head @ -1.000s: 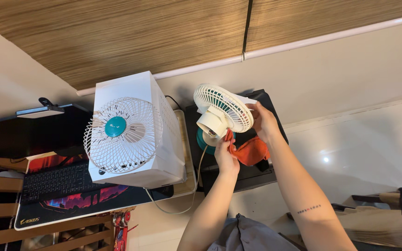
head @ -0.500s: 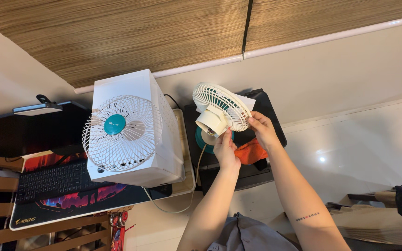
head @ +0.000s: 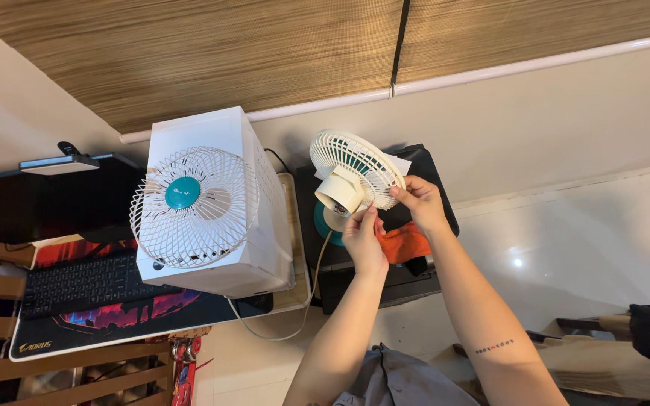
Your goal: The person cleans two small desk fans by wiping the housing and blades with a cloth, then reassembles the front grill of one fan.
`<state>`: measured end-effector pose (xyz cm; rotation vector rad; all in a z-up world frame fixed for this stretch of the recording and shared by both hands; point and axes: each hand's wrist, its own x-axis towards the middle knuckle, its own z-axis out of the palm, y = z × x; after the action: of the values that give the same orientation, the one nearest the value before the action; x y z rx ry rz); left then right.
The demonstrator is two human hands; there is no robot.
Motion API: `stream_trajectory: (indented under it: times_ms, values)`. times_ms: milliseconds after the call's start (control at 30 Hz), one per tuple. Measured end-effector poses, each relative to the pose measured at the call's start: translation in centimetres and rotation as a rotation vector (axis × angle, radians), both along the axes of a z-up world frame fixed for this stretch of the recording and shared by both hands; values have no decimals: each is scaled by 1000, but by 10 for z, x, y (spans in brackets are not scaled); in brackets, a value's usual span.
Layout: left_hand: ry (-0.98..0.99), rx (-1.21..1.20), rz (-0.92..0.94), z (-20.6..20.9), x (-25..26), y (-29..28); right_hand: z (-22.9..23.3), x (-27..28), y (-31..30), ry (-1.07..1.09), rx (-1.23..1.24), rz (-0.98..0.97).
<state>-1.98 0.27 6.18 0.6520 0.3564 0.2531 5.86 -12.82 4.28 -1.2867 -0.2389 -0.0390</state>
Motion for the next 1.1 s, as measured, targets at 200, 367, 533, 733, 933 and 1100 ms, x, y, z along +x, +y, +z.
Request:
stream_trajectory:
  times_ms: [200, 367, 533, 733, 933, 1100]
  values:
    - [-90, 142, 33, 8, -3, 14, 15, -12, -2, 9, 157, -64]
    - [-228, 799, 142, 25, 10, 44, 29, -12, -3, -32, 60, -96]
    - [-125, 1062, 172, 54, 11, 50, 38, -13, 10, 9, 48, -95]
    - [-73, 1185, 137, 74, 3, 64, 48, -29, 34, 16, 37, -65]
    - [-162, 1366, 298, 70, 3, 67, 49, -35, 40, 28, 43, -27]
    - [-184, 1464, 358, 62, 5, 62, 46, -35, 37, 32, 57, -16]
